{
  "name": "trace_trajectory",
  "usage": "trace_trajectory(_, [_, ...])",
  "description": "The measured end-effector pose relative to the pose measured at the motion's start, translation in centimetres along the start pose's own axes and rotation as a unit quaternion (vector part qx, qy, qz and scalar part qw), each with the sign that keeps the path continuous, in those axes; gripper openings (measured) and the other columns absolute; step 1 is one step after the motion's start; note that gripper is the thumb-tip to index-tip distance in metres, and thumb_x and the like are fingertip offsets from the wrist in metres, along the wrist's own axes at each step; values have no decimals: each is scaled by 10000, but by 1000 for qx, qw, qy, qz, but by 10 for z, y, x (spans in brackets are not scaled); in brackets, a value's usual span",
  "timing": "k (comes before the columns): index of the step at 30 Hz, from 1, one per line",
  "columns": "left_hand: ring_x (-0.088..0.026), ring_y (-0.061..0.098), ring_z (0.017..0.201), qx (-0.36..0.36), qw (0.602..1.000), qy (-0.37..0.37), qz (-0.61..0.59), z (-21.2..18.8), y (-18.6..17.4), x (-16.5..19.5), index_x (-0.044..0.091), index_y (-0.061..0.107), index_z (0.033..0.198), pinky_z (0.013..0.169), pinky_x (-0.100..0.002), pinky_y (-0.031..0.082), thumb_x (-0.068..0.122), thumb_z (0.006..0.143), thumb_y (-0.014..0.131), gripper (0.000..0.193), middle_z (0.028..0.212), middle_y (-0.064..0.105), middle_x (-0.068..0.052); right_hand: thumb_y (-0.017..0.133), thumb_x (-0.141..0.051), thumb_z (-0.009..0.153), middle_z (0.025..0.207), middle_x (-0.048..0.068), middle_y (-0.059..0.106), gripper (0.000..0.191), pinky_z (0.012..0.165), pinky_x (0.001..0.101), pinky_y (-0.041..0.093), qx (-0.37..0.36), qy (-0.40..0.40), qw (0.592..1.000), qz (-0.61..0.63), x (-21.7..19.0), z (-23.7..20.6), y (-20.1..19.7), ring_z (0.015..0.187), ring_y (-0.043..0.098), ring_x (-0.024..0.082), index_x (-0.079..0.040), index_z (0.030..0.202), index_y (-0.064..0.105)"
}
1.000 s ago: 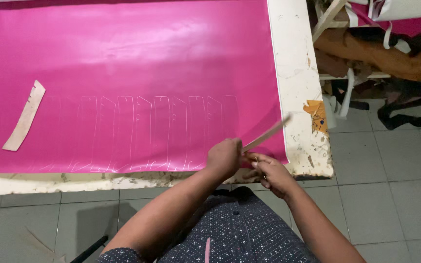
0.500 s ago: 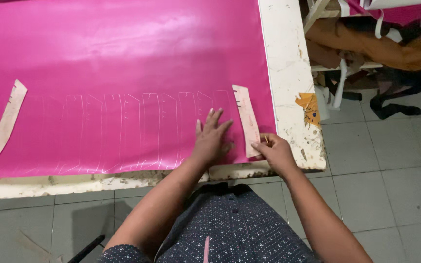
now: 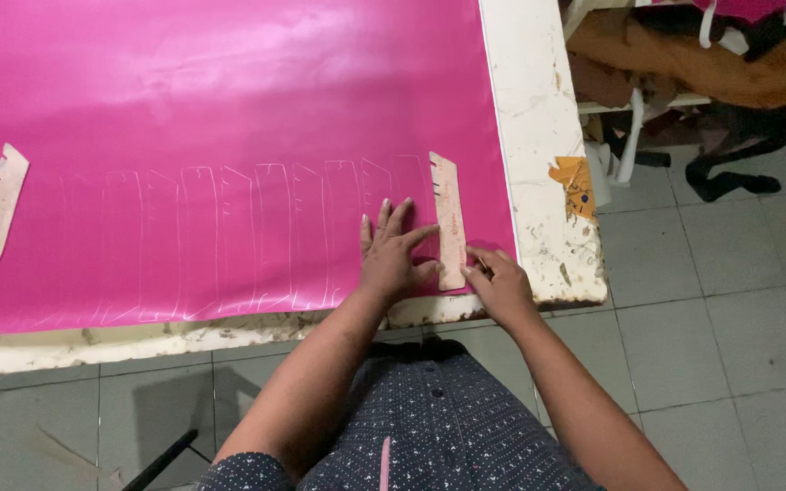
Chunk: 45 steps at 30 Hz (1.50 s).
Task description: The person uses a curved paper template and a pencil to trace multiple identical shapes onto a large sheet of pink material laid on a table. The person repeatedly repositions the template and draws outlines, then briefly consults a notebook before continuing to mark additional shapes.
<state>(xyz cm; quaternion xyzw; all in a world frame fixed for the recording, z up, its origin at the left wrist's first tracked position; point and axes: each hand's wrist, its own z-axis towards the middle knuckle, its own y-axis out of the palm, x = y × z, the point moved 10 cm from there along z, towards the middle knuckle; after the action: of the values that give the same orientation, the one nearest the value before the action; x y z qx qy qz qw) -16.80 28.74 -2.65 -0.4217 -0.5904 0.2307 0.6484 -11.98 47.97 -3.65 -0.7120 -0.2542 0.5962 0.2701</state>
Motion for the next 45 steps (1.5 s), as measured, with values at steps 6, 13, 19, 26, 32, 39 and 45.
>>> trace_trajectory(6, [-304,109,1573,3,1000,0,-4,-3,1,-1,388,660,1330,1248,-586,17,509,678,868,695,1664,270,-23,746,-195,865,886,69,649,403,758,306,533,-7,-18,999,32,2,-2,2,811,657,181,-152,1265,728])
trace_trajectory(13, [-314,101,1571,6,1000,4,-3,-5,0,2,384,667,1324,1245,-589,16,522,665,881,706,1661,269,-33,754,-167,862,902,63,642,388,764,310,533,-8,-30,999,28,0,-5,0,831,653,176,-143,1249,725])
trace_trajectory(19, [-325,100,1569,10,1000,8,5,-5,-3,5,383,687,1300,1245,-592,10,508,662,887,680,1657,280,-33,755,-140,859,908,59,640,354,760,299,535,-10,-35,998,50,2,-5,1,832,650,167,-125,1212,730])
trace_trajectory(26, [-327,109,1570,10,1000,8,-9,-7,7,-3,390,697,1282,1248,-581,6,495,677,869,638,1658,286,-25,754,-142,864,915,52,639,352,767,290,534,-15,-31,998,51,3,-6,1,833,650,159,-116,1213,726])
trace_trajectory(32, [-328,124,1602,69,996,53,8,-6,9,-6,433,732,1299,1271,-585,-1,446,885,788,419,1706,295,-22,741,-156,869,911,64,620,432,775,306,526,-25,-13,999,29,-3,-9,0,829,635,181,-151,1298,695])
trace_trajectory(39, [-338,57,1571,-28,999,17,19,-7,7,-1,390,639,1356,1240,-582,-42,559,694,831,709,1681,209,-47,742,-178,864,912,67,624,439,782,315,532,-23,-10,999,29,-2,-7,1,837,644,192,-168,1301,701])
trace_trajectory(45, [-340,43,1572,-33,999,20,33,-6,-1,5,399,623,1369,1238,-589,-43,568,700,822,718,1688,189,-56,733,-187,868,943,72,640,441,803,318,531,-24,-16,999,17,-1,-7,2,870,657,193,-170,1307,697])
